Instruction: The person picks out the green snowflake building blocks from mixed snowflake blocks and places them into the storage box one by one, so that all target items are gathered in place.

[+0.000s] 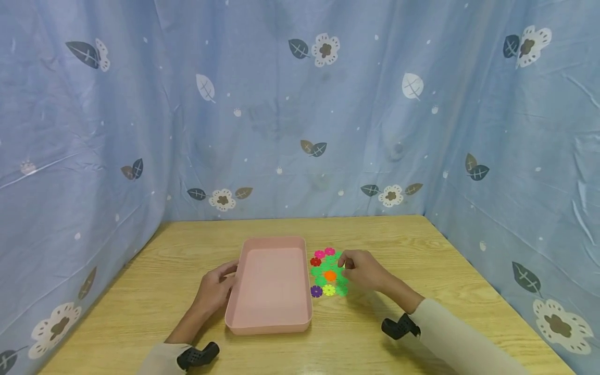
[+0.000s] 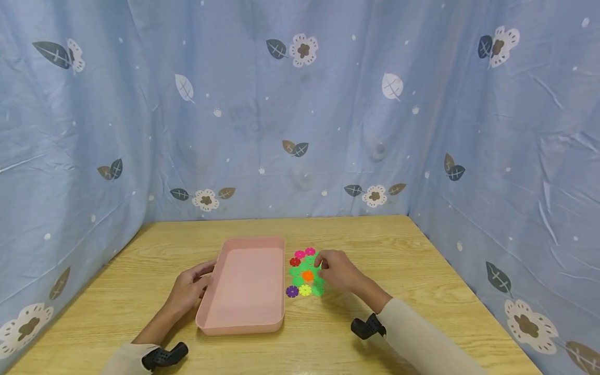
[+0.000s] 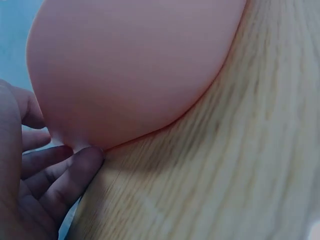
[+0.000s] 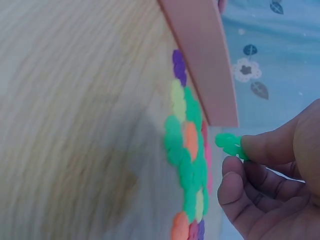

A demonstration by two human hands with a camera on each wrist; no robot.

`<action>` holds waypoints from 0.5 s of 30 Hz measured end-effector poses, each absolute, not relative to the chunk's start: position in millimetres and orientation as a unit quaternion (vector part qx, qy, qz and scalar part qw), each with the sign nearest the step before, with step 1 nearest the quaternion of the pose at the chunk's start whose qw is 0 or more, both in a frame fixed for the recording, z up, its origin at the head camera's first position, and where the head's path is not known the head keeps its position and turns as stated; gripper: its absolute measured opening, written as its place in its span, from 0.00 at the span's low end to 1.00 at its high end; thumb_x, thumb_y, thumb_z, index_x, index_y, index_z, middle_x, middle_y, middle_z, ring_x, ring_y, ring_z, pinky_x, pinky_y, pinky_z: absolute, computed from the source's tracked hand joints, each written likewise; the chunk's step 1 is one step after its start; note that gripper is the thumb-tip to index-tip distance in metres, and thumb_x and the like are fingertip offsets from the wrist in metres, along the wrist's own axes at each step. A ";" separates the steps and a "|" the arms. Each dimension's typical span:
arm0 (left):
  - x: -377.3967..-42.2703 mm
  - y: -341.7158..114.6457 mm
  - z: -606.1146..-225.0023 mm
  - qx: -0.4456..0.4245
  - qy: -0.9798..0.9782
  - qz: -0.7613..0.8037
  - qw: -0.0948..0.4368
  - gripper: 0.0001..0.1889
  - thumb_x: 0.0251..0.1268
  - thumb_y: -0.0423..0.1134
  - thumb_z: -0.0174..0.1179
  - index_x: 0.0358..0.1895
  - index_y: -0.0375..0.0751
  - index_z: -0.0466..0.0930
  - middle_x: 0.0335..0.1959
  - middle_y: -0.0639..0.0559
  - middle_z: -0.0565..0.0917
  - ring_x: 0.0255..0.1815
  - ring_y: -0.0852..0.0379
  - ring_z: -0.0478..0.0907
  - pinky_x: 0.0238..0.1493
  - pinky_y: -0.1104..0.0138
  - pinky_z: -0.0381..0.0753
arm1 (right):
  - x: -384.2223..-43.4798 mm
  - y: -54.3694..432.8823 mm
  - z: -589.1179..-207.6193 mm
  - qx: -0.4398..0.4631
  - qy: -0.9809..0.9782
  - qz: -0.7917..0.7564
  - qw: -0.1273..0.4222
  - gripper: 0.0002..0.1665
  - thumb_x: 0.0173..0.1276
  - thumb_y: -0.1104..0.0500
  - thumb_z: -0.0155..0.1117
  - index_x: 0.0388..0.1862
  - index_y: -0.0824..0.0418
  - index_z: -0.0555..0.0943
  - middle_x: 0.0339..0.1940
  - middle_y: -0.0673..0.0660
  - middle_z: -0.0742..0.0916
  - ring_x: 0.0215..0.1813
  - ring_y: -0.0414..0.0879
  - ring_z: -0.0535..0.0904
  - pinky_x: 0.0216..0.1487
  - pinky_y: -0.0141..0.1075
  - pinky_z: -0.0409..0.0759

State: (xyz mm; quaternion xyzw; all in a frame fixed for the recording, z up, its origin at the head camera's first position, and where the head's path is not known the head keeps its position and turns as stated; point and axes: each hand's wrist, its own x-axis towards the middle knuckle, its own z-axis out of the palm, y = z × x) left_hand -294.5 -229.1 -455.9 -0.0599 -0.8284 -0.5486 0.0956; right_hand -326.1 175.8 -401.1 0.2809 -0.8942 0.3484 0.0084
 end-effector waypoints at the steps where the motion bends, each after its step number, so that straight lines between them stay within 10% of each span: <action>1: -294.6 -229.4 -455.8 -0.061 -0.825 -0.554 0.093 0.23 0.75 0.33 0.55 0.70 0.37 0.73 0.63 0.35 0.80 0.47 0.48 0.86 0.33 0.66 0.83 | -327.6 172.8 -399.3 0.281 -0.892 0.353 0.008 0.05 0.69 0.70 0.62 0.43 0.69 0.81 0.24 0.51 0.77 0.27 0.42 0.69 0.32 0.35 0.72; 15: -292.4 -229.9 -455.9 -0.071 -0.817 -0.567 0.080 0.26 0.69 0.29 0.54 0.71 0.36 0.72 0.63 0.35 0.80 0.44 0.49 0.87 0.31 0.63 0.86 | -351.8 115.0 -382.6 0.263 -0.859 0.438 -0.004 0.04 0.69 0.70 0.61 0.40 0.66 0.81 0.26 0.56 0.82 0.23 0.49 0.78 0.29 0.46 0.83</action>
